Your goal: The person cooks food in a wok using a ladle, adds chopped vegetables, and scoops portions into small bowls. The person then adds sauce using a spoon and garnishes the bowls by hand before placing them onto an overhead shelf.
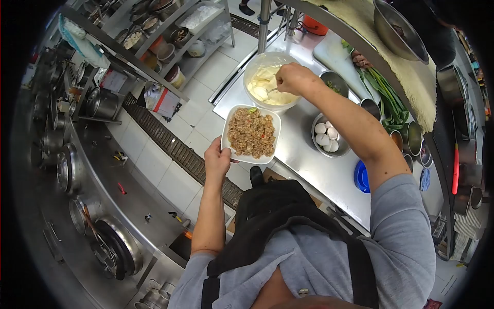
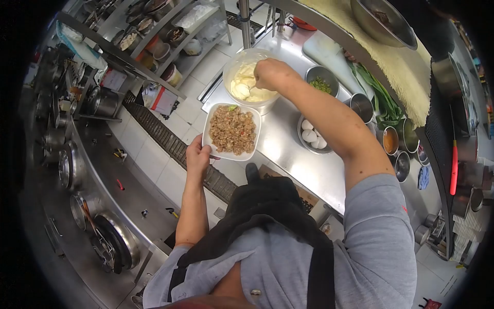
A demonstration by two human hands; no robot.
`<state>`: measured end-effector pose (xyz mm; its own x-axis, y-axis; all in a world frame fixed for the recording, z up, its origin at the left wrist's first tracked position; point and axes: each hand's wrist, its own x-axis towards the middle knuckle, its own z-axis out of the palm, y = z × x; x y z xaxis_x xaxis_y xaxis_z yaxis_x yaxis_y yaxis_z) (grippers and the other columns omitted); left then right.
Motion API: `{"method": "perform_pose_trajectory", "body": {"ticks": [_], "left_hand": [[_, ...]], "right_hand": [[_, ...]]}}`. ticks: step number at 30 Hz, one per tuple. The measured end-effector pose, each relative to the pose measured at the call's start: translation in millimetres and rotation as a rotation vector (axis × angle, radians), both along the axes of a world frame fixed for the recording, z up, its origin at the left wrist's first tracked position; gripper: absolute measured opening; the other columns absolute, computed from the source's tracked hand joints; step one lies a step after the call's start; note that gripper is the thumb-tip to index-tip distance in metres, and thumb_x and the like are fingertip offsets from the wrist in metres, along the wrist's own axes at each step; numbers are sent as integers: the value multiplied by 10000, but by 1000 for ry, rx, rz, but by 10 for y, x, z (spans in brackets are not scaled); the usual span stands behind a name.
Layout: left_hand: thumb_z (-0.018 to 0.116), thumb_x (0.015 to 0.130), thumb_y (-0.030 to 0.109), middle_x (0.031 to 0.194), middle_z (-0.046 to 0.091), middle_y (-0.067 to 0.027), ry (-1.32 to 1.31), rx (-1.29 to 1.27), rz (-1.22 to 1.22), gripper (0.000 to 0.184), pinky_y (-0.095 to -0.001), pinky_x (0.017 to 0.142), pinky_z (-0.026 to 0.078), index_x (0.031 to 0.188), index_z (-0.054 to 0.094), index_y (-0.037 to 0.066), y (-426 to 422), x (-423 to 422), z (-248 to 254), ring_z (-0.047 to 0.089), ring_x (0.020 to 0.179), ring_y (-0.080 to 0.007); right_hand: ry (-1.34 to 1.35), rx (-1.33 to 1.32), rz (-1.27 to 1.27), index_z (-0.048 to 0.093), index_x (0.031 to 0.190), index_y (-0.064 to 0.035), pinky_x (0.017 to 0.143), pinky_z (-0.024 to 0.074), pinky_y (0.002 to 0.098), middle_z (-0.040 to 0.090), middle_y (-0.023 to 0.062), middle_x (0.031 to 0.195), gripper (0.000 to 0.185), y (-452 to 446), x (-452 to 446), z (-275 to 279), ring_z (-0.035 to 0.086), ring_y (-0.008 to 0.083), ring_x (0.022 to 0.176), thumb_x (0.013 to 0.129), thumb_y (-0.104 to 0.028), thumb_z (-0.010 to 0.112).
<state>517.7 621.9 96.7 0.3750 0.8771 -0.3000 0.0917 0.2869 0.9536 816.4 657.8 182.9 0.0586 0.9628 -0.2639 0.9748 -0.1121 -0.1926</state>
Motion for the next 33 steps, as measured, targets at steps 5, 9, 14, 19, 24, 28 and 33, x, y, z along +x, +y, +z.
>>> {"method": "perform_pose_trajectory", "body": {"ticks": [5, 9, 14, 19, 24, 28, 33], "left_hand": [[403, 802, -42, 915, 638, -159, 10, 17, 9, 401, -271, 515, 545, 1182, 499, -125, -44, -51, -34, 634, 651, -181], [403, 795, -51, 913, 637, -165, 44, 8, 52, 379, -274, 516, 553, 1150, 512, -128, -134, -139, 115, 641, 648, -192], [402, 793, -31, 868, 643, -177, -15, 1, 97, 358, -289, 519, 559, 1112, 529, -131, -159, -176, 422, 654, 664, -225], [404, 781, -19, 882, 631, -211, -70, 61, 59, 337, -300, 530, 571, 1060, 527, -162, -46, -53, 662, 658, 674, -256], [413, 769, -13, 890, 616, -234, -101, 69, 42, 307, -300, 530, 583, 995, 524, -190, 9, 54, 754, 658, 677, -274], [437, 741, 0, 871, 623, -210, -107, 37, 15, 328, -282, 551, 588, 995, 532, -186, 21, -4, 723, 660, 681, -249], [428, 744, -14, 896, 608, -240, -139, 12, 37, 310, -302, 537, 593, 977, 525, -194, -15, -81, 739, 655, 685, -277]], "right_hand": [[236, 98, -106, 699, 804, -64, 729, 505, 361, 679, 124, 828, 165, -293, 177, 126, 647, 281, 795, 692, -167, 635], [479, 159, -245, 702, 832, -39, 661, 492, 332, 661, 128, 718, 211, -535, 316, 50, 624, 216, 663, 693, -191, 656], [570, 374, -296, 700, 849, -22, 647, 485, 308, 654, 118, 694, 216, -896, 387, 262, 608, 183, 637, 741, -206, 664], [543, 668, -166, 669, 882, 32, 554, 423, 245, 601, 33, 640, 164, -1308, -7, 631, 514, 79, 603, 804, -113, 673], [364, 844, 77, 640, 860, -33, 607, 488, 340, 620, 112, 790, 91, -1530, -486, 544, 613, 285, 674, 780, -73, 657], [317, 892, 107, 613, 865, -37, 587, 472, 360, 595, 109, 759, 100, -1536, -636, 344, 603, 287, 675, 778, -55, 658], [417, 817, 53, 627, 875, -28, 592, 472, 354, 602, 113, 758, 92, -1505, -684, 317, 603, 287, 673, 792, -58, 655]]}}
